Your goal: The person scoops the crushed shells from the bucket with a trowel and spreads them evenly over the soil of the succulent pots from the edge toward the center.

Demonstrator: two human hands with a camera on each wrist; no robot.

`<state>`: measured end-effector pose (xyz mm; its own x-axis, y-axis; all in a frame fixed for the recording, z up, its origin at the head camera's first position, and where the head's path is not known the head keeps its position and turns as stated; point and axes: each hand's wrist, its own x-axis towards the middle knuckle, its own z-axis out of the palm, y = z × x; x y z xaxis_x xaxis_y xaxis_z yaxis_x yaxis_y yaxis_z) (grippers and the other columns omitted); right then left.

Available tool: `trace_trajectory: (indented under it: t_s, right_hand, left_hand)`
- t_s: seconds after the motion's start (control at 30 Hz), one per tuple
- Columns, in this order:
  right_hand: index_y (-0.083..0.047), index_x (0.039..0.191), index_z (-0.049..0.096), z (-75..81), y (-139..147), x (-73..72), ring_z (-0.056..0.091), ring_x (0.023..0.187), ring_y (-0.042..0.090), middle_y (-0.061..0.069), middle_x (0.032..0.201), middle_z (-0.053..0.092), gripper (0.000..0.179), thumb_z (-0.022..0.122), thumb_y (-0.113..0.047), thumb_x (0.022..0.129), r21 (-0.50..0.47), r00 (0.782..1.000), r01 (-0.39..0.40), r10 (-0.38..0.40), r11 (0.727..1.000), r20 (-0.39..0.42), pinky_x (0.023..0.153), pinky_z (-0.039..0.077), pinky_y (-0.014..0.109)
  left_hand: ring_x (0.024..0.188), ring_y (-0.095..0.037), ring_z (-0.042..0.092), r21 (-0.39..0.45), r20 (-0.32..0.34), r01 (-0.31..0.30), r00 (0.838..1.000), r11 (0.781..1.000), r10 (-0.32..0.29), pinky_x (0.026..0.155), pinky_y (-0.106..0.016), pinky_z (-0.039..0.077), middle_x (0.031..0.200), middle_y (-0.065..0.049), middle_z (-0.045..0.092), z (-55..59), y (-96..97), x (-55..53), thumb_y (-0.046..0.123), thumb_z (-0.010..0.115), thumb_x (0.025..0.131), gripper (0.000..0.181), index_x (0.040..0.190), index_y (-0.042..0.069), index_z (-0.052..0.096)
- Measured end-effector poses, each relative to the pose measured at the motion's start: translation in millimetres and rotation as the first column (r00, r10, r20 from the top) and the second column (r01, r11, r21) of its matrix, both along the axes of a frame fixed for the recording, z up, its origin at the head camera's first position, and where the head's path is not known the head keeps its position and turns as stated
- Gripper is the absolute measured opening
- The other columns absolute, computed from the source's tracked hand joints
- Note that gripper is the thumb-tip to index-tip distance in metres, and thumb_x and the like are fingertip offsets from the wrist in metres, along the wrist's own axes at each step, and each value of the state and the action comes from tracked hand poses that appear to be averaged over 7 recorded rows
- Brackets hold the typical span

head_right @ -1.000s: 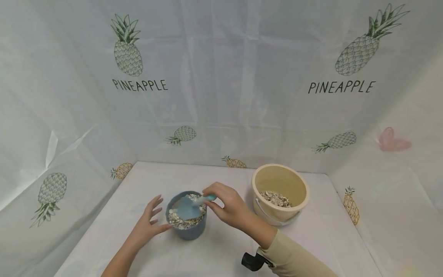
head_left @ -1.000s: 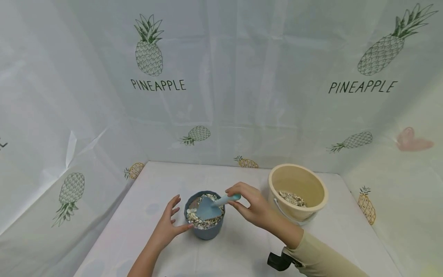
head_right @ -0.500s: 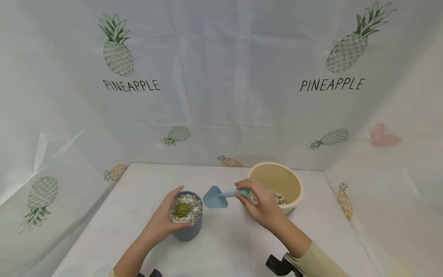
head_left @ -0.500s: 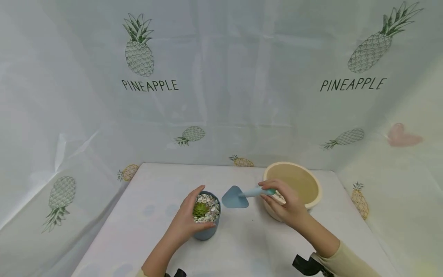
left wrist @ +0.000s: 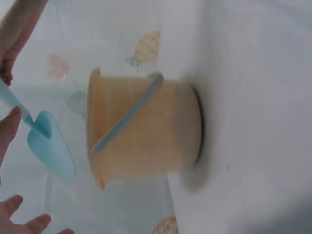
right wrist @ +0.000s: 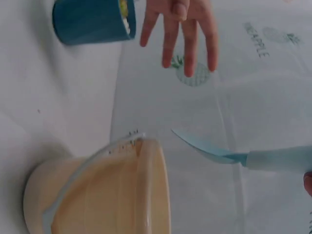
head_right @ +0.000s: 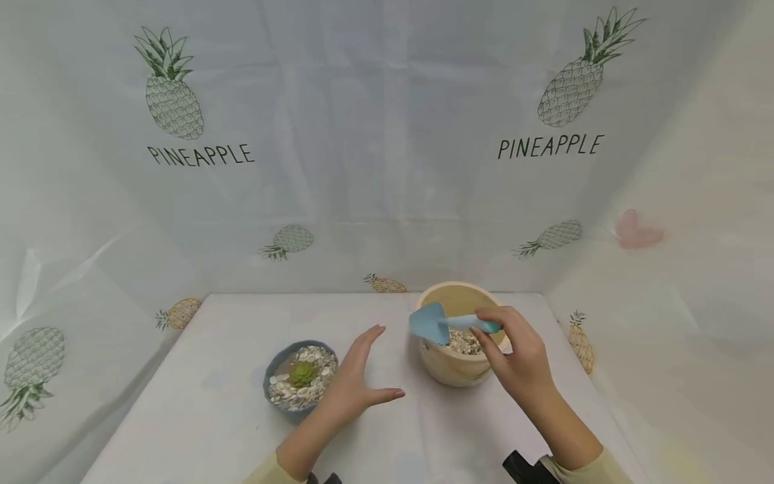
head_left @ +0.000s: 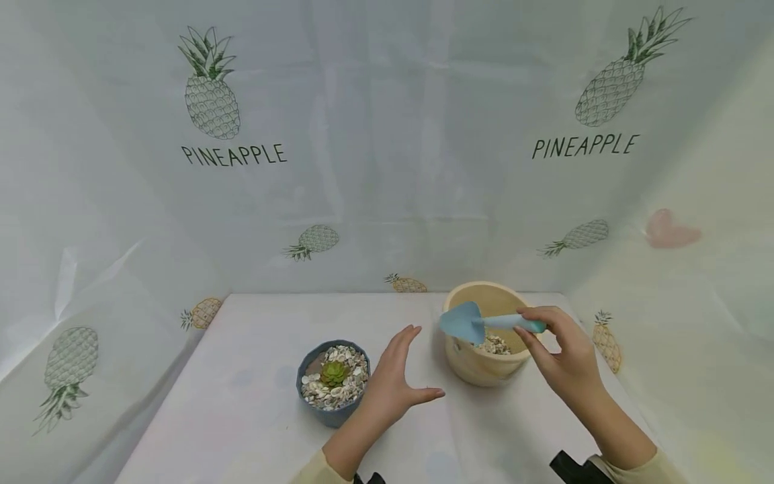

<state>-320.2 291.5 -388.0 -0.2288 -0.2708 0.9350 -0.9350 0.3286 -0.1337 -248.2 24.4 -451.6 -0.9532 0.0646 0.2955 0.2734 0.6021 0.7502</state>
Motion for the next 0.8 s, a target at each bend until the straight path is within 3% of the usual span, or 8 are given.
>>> trace_trajectory:
  t_s: [0.13, 0.23, 0.37, 0.5, 0.63, 0.8]
  right_hand:
    - [0.012, 0.099, 0.065, 1.2, 14.5, -4.4, 0.058, 0.093, 0.001, 0.02, 0.094, 0.066, 0.052, 0.06, -0.04, 0.096, 0.009, 0.995, 0.095, -0.096, 0.995, 0.025, 0.084, 0.044, 0.007]
    - [0.008, 0.101, 0.065, -0.4, 23.4, -8.4, 0.057, 0.086, 0.002, 0.014, 0.092, 0.065, 0.054, 0.056, -0.045, 0.095, 0.069, 0.98, 0.18, -0.185, 0.981, 0.074, 0.081, 0.042, 0.005]
    - [0.003, 0.102, 0.065, -5.1, 31.4, -15.1, 0.061, 0.076, 0.013, 0.007, 0.087, 0.064, 0.031, 0.074, -0.022, 0.088, 0.202, 0.945, 0.269, -0.299, 0.942, 0.136, 0.069, 0.044, 0.007]
    - [0.002, 0.109, 0.063, -8.6, 34.4, -26.3, 0.063, 0.073, 0.02, 0.005, 0.086, 0.063, 0.04, 0.082, 0.003, 0.073, 0.332, 0.896, 0.285, -0.373, 0.899, 0.242, 0.058, 0.05, 0.021]
    - [0.005, 0.113, 0.062, -10.4, 37.2, -41.1, 0.063, 0.074, 0.022, 0.009, 0.09, 0.064, 0.037, 0.078, -0.001, 0.08, 0.439, 0.859, 0.249, -0.406, 0.863, 0.313, 0.057, 0.053, 0.033]
    - [0.007, 0.111, 0.063, -15.4, 38.7, -57.1, 0.063, 0.075, 0.024, 0.015, 0.094, 0.065, 0.032, 0.076, -0.004, 0.084, 0.524, 0.826, 0.197, -0.428, 0.828, 0.367, 0.059, 0.054, 0.034]
  left_hand:
    - [0.142, -0.027, 0.027, 0.087, 0.046, 0.004, 0.999, 0.996, -0.008, 0.11, -0.051, 0.032, 0.156, -0.003, 0.028, -8.2, 20.6, -20.9, 0.046, 0.087, 0.068, 0.105, 0.152, 0.022, 0.03]
    - [0.143, -0.027, 0.026, 0.144, 0.064, 0.027, 0.997, 0.989, -0.036, 0.111, -0.05, 0.03, 0.156, -0.006, 0.027, -16.8, 35.6, -34.0, 0.044, 0.088, 0.069, 0.105, 0.152, 0.018, 0.03]
    - [0.142, -0.029, 0.027, 0.174, 0.072, 0.049, 0.995, 0.983, -0.063, 0.111, -0.051, 0.03, 0.155, -0.009, 0.027, -27.5, 51.2, -46.6, 0.037, 0.09, 0.069, 0.101, 0.15, 0.015, 0.033]
    - [0.141, -0.034, 0.026, 0.176, 0.048, 0.041, 0.998, 0.984, -0.05, 0.109, -0.057, 0.03, 0.156, -0.01, 0.025, -31.3, 60.5, -59.4, 0.031, 0.091, 0.067, 0.096, 0.146, 0.015, 0.039]
    - [0.141, -0.038, 0.024, 0.178, 0.032, 0.019, 0.999, 0.984, -0.025, 0.108, -0.059, 0.03, 0.158, -0.011, 0.021, -30.9, 65.9, -70.7, 0.033, 0.091, 0.066, 0.092, 0.142, 0.013, 0.044]
    - [0.139, -0.04, 0.028, 0.11, 0.029, -0.04, 0.999, 0.993, 0.037, 0.106, -0.058, 0.033, 0.158, -0.009, 0.023, -33.7, 67.8, -81.4, 0.037, 0.089, 0.067, 0.078, 0.133, 0.015, 0.054]
